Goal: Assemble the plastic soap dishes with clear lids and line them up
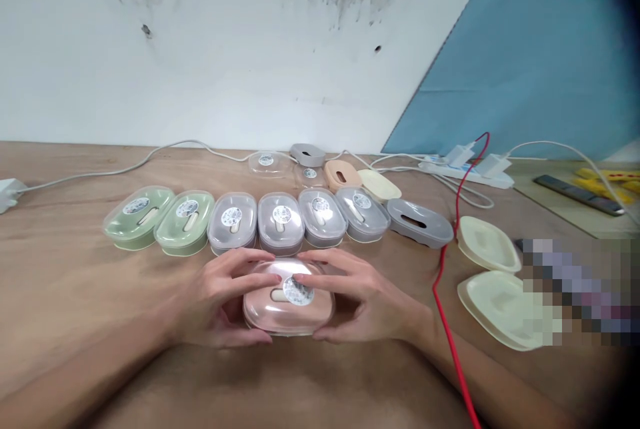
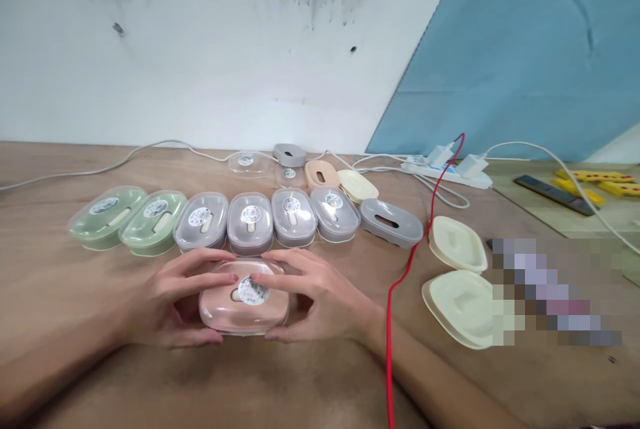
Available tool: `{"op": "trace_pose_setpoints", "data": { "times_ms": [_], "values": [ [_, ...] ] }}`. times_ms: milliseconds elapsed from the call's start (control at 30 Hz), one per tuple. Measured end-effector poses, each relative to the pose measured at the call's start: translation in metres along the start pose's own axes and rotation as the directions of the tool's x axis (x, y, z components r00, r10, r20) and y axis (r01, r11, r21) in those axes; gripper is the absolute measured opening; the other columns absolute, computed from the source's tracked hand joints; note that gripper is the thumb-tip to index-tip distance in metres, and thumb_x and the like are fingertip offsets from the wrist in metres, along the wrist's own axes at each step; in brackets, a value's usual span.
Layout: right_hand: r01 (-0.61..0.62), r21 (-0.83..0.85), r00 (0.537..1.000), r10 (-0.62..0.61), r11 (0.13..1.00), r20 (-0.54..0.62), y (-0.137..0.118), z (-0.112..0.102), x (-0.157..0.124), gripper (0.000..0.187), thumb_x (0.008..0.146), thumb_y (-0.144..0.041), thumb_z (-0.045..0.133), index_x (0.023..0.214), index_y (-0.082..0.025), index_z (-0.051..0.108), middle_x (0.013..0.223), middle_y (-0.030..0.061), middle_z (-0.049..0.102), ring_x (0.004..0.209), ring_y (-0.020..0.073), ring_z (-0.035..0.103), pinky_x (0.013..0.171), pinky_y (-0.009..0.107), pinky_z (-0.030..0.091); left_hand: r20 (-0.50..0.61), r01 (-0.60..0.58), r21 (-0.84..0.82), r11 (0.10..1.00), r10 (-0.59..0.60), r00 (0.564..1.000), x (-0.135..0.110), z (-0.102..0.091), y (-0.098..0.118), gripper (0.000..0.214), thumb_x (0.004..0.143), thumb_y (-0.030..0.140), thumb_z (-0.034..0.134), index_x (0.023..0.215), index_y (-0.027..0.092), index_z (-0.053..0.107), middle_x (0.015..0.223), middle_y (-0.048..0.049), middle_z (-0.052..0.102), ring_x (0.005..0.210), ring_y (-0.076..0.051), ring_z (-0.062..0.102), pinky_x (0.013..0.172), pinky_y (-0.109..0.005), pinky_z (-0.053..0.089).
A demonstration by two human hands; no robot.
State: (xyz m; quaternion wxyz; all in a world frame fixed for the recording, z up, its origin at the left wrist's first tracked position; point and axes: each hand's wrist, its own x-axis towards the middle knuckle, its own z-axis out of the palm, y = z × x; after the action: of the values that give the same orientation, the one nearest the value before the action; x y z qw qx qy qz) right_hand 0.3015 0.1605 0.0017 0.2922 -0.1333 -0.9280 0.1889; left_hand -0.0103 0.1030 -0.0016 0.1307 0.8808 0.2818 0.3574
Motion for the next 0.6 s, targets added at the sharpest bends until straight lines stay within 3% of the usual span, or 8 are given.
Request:
{"op": "trace_pose_setpoints", "data": {
  "times_ms": [133, 267, 433, 600],
  "values": [
    [0.039, -0.09, 0.999, -0.038, 0.995, 0.011, 0.0, 0.002, -0.001, 0.08, 0.08, -0.06, 0.089, 0.149, -0.028, 0.062, 0.154, 0.0166, 0.057, 0.136, 0.0322, 0.063, 0.106, 0.047, 0.057, -0.037, -0.109, 0.12, 0.987, 0.114, 0.993, -0.001, 0.0, -0.005, 0.077, 0.086, 0.054, 0.085, 0.152, 0.026, 0.058, 0.144, -0.0186, 0.066, 0.122, -0.033, 0.072, 0.095, -0.045, 0.066],
    [0.067, -0.172, 0.997, -0.072, 0.983, -0.024, -0.002, 0.003, 0.001, 0.064, 0.089, -0.054, 0.084, 0.144, -0.028, 0.066, 0.147, 0.0162, 0.063, 0.129, 0.029, 0.067, 0.103, 0.045, 0.058, 0.007, -0.196, 0.192, 0.962, 0.198, 0.98, -0.003, -0.008, -0.012, 0.089, 0.085, 0.064, 0.083, 0.159, 0.025, 0.051, 0.147, -0.0194, 0.066, 0.124, -0.032, 0.074, 0.097, -0.042, 0.067],
    [0.066, -0.176, 0.997, -0.073, 0.982, -0.032, -0.005, 0.004, 0.004, 0.062, 0.089, -0.055, 0.083, 0.141, -0.025, 0.068, 0.146, 0.0178, 0.063, 0.129, 0.0288, 0.067, 0.102, 0.044, 0.059, 0.065, -0.166, 0.126, 0.978, 0.158, 0.985, -0.006, -0.016, -0.017, 0.086, 0.089, 0.058, 0.082, 0.162, 0.03, 0.047, 0.154, -0.0167, 0.061, 0.128, -0.03, 0.072, 0.101, -0.038, 0.066],
    [0.049, -0.113, 0.999, -0.05, 0.992, -0.012, -0.005, 0.003, 0.004, 0.065, 0.089, -0.05, 0.085, 0.146, -0.027, 0.066, 0.148, 0.0172, 0.061, 0.131, 0.0292, 0.065, 0.105, 0.044, 0.059, 0.02, -0.176, 0.12, 0.977, 0.175, 0.984, -0.008, -0.01, -0.02, 0.085, 0.087, 0.055, 0.085, 0.16, 0.03, 0.05, 0.151, -0.0172, 0.063, 0.122, -0.032, 0.075, 0.094, -0.041, 0.07]
  ]
}}
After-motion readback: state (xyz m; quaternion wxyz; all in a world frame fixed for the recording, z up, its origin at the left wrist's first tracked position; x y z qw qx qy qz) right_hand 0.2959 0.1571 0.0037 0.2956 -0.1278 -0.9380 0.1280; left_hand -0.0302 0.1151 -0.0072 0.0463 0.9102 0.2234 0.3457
